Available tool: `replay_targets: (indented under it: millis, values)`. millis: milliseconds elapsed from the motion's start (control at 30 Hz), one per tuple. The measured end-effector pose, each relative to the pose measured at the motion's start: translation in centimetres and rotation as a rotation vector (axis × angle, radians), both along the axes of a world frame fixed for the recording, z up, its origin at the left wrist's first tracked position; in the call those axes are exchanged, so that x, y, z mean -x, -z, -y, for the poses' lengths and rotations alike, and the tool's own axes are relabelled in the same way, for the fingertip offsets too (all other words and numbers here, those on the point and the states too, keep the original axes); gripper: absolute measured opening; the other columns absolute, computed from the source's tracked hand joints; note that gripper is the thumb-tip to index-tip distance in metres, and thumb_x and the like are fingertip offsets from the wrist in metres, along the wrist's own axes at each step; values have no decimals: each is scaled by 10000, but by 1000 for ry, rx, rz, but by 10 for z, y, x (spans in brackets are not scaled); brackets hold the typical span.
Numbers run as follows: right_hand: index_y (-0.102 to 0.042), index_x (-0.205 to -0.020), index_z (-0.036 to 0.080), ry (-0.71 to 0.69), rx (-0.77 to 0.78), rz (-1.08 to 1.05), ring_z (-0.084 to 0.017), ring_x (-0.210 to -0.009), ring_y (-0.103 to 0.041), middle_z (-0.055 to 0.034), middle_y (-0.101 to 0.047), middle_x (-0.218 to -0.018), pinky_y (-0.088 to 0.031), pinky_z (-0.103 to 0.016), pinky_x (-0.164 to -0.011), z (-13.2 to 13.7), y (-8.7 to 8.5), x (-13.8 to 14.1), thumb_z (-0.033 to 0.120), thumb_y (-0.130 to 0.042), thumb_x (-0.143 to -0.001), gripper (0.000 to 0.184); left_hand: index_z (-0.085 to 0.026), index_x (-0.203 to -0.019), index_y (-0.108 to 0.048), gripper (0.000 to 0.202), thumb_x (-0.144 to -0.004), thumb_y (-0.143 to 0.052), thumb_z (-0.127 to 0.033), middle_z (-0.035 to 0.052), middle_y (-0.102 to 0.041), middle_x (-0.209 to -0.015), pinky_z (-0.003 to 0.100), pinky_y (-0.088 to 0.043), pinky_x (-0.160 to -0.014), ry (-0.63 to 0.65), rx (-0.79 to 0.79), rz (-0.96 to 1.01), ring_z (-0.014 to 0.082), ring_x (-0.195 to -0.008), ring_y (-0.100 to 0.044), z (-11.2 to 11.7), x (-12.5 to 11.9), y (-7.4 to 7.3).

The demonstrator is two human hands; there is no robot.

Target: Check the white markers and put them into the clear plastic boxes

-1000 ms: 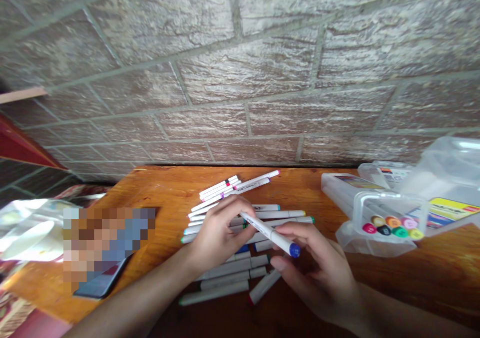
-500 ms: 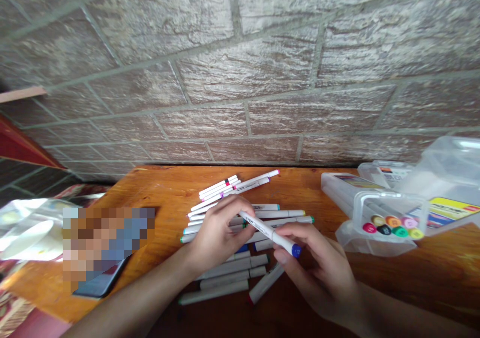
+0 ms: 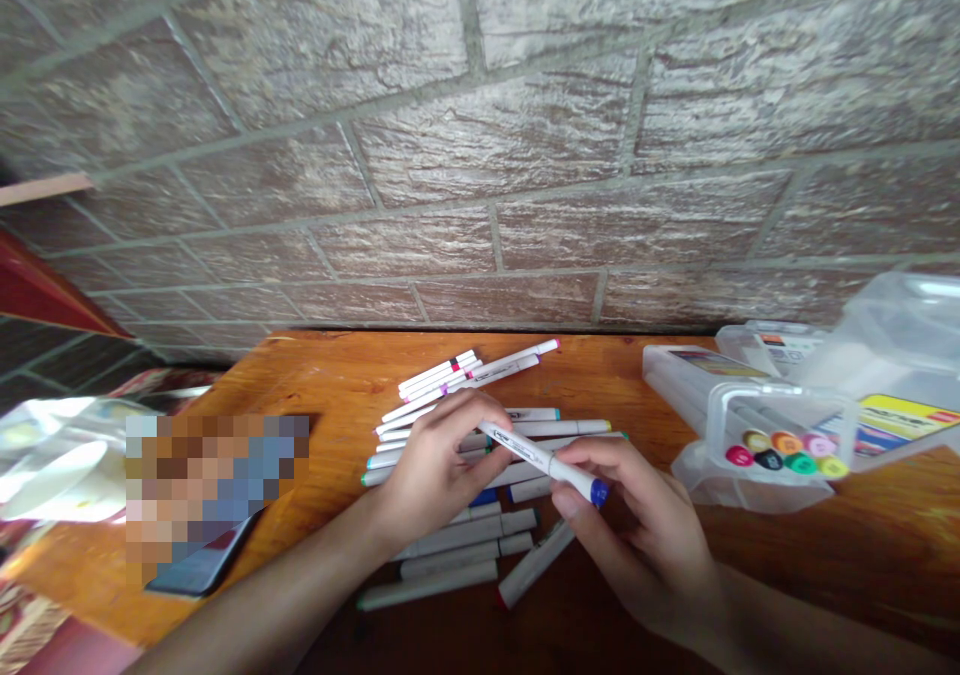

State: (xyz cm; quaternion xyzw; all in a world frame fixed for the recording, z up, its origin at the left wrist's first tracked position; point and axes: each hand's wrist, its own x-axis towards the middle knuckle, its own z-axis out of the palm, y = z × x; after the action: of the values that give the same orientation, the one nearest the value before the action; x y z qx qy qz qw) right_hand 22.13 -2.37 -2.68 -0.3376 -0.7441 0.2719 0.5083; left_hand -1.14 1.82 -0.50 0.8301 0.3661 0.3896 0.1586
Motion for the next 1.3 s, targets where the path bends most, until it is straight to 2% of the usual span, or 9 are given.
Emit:
replay_targets:
  millis: [233, 567, 733, 1033, 1300]
  values:
    - [-560, -1059, 297, 50, -4, -19, -145, -609, -623, 59, -623, -715, -475, -228, -556, -1, 0, 2, 149, -645, -973, 191, -201, -1137, -712, 164, -976, -725, -175, 69, -742, -1084, 285, -539, -913, 71, 27, -30, 194, -1018, -713, 1, 0, -4]
    - [-582, -1103, 310, 43, -15, -12, -154, -671, -681, 46, -675, -770, -497, -224, -585, -3, 1, 2, 146, -650, -970, 222, -206, -1149, -719, 176, -976, -722, -176, 68, -743, -1090, 291, -547, -918, 47, 4, -41, 195, -1019, -714, 0, 1, -3]
    - [-582, -1095, 303, 56, -25, -9, -146, -627, -665, 51, -672, -751, -498, -221, -566, -3, 0, 3, 142, -645, -962, 218, -199, -1143, -722, 175, -970, -728, -170, 69, -746, -1081, 284, -548, -914, 44, -3, -39, 192, -1010, -718, 0, 0, -5]
    - [-586, -1100, 302, 61, -16, -7, -150, -663, -685, 34, -695, -803, -516, -228, -595, -2, 1, 2, 153, -636, -973, 202, -226, -1134, -723, 175, -963, -740, -189, 61, -747, -1102, 325, -532, -948, -4, -4, -18, 209, -1045, -703, 0, 1, -3]
    - [-577, -1095, 309, 61, -14, -6, -160, -668, -684, 38, -677, -773, -504, -224, -568, -2, 0, 3, 142, -628, -970, 215, -231, -1126, -717, 173, -967, -721, -163, 50, -749, -1105, 309, -530, -943, -19, 10, 19, 201, -1053, -699, -1, 1, -3]
